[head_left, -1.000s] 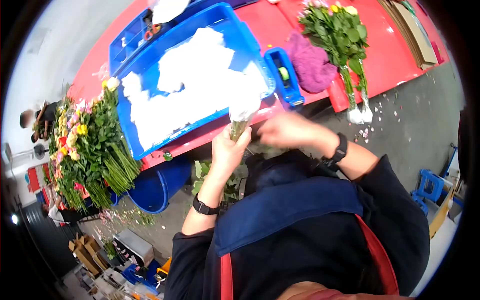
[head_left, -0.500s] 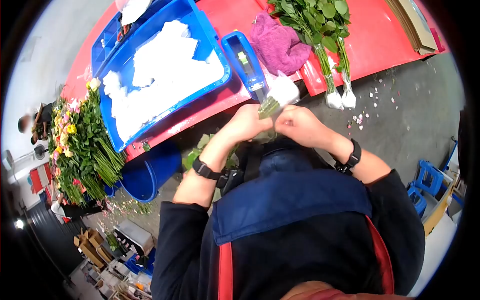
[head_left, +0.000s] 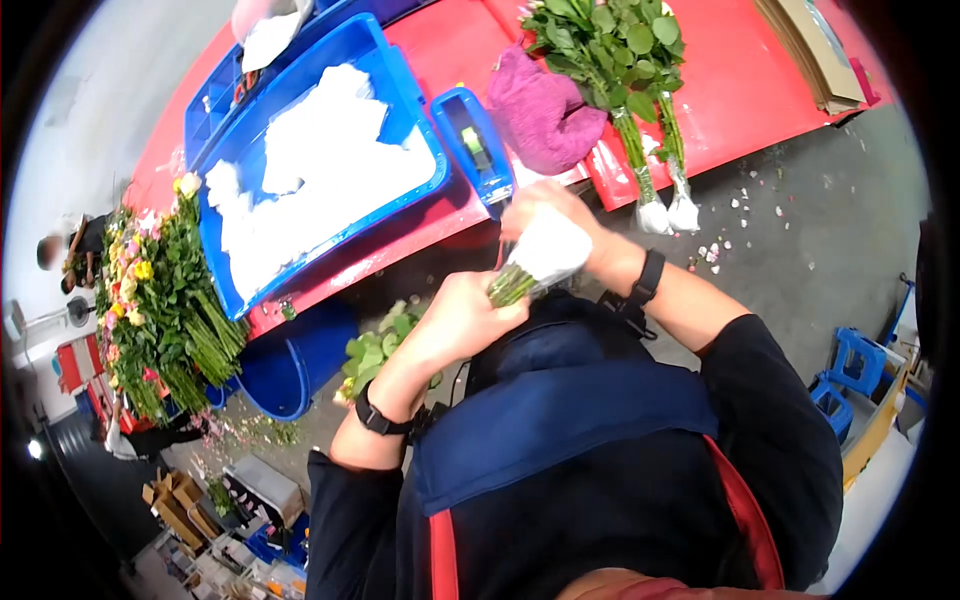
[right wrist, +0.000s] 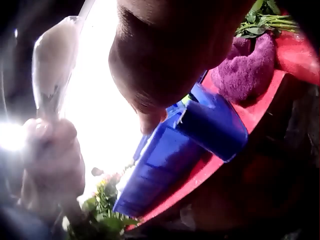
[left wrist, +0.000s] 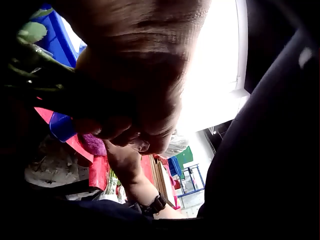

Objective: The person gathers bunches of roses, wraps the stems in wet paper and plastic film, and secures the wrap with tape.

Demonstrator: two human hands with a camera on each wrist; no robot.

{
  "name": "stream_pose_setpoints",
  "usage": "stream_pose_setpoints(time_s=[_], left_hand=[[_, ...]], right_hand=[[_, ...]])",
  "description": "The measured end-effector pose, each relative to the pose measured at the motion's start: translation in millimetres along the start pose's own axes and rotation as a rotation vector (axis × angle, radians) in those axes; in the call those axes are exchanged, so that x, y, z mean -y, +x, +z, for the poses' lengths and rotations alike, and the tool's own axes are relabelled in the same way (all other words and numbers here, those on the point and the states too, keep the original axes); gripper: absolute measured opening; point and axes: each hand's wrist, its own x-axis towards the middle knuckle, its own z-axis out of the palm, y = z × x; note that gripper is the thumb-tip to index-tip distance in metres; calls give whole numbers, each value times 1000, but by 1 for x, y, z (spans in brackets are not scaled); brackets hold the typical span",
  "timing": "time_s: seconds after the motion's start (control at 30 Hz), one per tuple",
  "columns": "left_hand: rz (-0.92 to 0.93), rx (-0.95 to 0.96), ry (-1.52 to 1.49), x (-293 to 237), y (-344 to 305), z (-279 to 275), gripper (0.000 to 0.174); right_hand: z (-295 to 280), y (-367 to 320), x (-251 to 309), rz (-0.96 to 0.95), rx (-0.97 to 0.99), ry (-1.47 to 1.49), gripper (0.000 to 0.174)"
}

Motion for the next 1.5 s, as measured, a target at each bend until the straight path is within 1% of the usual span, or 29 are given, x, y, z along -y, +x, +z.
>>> stream_pose_setpoints(time_s=[0.07, 0.13, 0.17, 0.2, 0.27, 0.3, 0.33, 0.4, 0.43, 0.53, 0.6, 0.67, 0.7, 0.73, 0.83, 0.87, 0.93, 1.0, 1.03, 1.1, 1.13, 1.2, 1.27, 1.3, 1.33, 1.37, 1.4, 1.47, 1.5], left_hand=[[-58, -131, 197, 12, 6, 2, 23], [-58, -319, 231, 36, 20, 2, 22], [-118, -370, 326, 40, 26, -2, 23], [-105, -446, 442, 44, 31, -6, 25], [-204, -552, 509, 45, 33, -15, 28], [-261, -552, 582, 43, 33, -21, 27], [-239, -490, 673, 51, 33, -18, 27], [-201, -357, 858, 70, 28, -8, 28], [-113, -379, 884, 68, 21, -2, 28], [-48, -292, 783, 53, 6, -6, 22], [-37, -284, 752, 47, -4, -12, 21], [-105, -257, 690, 34, -13, -11, 26], [-190, -85, 710, 23, -16, -14, 29], [-165, -55, 643, 20, -21, -13, 28], [-104, 22, 437, 11, -31, -16, 25], [-115, 21, 360, 9, -32, -19, 25], [-135, 18, 202, 7, -33, -25, 24], [-150, -33, 126, 6, -34, -27, 23], [-161, -65, 121, 5, -33, -27, 22], [-159, -188, 120, 6, -25, -27, 21], [-203, -226, 249, 7, -19, -28, 21], [-130, -339, 654, 10, -5, -15, 28], [-8, -381, 908, -4, 10, -2, 27], [-13, -349, 910, -9, 22, -3, 29], [71, -322, 952, -15, 32, -3, 27], [128, -292, 969, -22, 41, 2, 25], [181, -262, 985, -29, 49, 9, 22], [389, -198, 1206, -42, 66, 30, 14], [418, -106, 1210, -54, 76, 42, 13]], right_hand=[[5, -11, 18, 298, -93, 197, 19], [20, -4, 9, 357, -55, 193, 23], [18, 2, 15, 490, -95, 338, 20], [25, 11, 19, 555, 34, 521, 14], [21, 8, 36, 752, 302, 726, 13], [10, 18, 50, 745, 332, 993, 16], [-11, 38, 65, 897, 384, 1237, 16], [-14, 52, 72, 1024, 333, 1375, 13], [-18, 60, 78, 1112, 297, 1368, 15], [-17, 72, 71, 1236, 376, 1632, 16], [-36, 90, 72, 1201, 486, 1590, 21], [-58, 112, 62, 1042, 632, 1506, 27], [-67, 123, 62, 968, 656, 1393, 36], [-64, 128, 56, 936, 752, 1207, 43], [-60, 124, 30, 563, 917, 1013, 53], [-41, 104, 15, 402, 853, 1030, 50], [-33, 83, 9, 256, 935, 863, 42], [-21, 50, 19, 203, 550, 908, 29], [-8, 34, 27, 172, 289, 809, 18], [-17, 27, 71, 582, 240, 1036, 15], [-30, 29, 76, 704, 521, 1016, 17], [-56, 45, 96, 926, 439, 1055, 21], [-62, 42, 92, 1018, 311, 1194, 23], [-72, 41, 91, 973, 233, 1166, 23], [-82, 39, 90, 925, 159, 1138, 24], [-87, 29, 88, 749, -35, 982, 26], [-105, 25, 82, 468, -130, 397, 31], [-131, 15, 71, 176, 5, -261, 42], [-124, -4, 61, 266, 160, -223, 43]])
